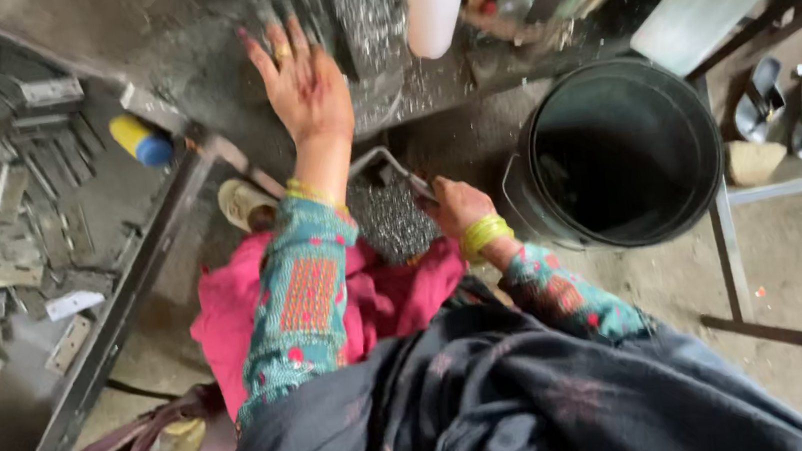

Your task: The person repeatedly picks up small metal plates from a tray, positions them under a drill press, and operates the machine to drill holes. After drilling, the person removes the plate and places it into a black bucket. This cycle is repeated continuously for multiple metal parts.

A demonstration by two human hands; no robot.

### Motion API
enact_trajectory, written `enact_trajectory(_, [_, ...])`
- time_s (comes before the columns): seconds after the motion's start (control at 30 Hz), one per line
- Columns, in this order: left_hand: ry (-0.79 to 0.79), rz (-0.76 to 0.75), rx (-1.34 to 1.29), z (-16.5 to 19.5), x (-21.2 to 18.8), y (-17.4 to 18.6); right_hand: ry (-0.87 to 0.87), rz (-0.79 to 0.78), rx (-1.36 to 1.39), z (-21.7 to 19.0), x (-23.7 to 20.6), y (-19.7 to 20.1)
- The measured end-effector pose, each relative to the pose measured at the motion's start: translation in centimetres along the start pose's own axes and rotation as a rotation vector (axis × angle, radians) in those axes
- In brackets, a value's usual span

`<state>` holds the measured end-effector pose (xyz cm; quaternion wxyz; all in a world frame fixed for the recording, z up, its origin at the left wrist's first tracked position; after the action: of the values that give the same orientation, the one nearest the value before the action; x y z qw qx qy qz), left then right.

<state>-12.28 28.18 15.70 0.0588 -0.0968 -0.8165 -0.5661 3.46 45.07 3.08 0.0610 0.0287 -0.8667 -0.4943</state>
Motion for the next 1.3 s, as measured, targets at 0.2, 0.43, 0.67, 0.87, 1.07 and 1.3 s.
enact_trajectory(0.2, [-0.094,0.017,-0.077,-0.3,0.9,0.1,-0.132,-0.143,-0.017,-0.4,1.0,1.9])
enact_trajectory(0.43, [-0.018,0.153,-0.149,-0.2,1.2,0.0,-0.166,-0.091,0.025,0.1,-0.7,1.2])
enact_trajectory(0.67, [-0.061,0.11,-0.352,-2.0,2.8,-2.2,-0.051,-0.053,-0.071,-0.8,0.8,1.7])
enact_trajectory(0.87, [-0.009,0.126,-0.293,-1.5,5.0,-2.6,-0.137,-0.115,0.078,2.8,-1.0,-3.1])
enact_trajectory(1.07, [0.022,0.0,-0.317,-2.4,5.0,-2.3,-0.005,0.094,0.025,0.5,-1.3,-1.0])
enact_trajectory(1.3, [-0.024,0.145,-0.237,-1.8,0.5,0.7,-0.023,0.036,-0.11,-6.5,3.4,9.1])
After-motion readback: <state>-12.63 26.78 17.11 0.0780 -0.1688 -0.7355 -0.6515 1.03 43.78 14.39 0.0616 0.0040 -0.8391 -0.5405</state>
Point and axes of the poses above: each hand's wrist, its own x-axis towards the middle knuckle, its own y-axis out of the back of the hand, z = x × y, the point moved 6 cm from there along x, towards the middle knuckle, and after that the axes turned 3 degrees about -y, right-handed, at the moved point
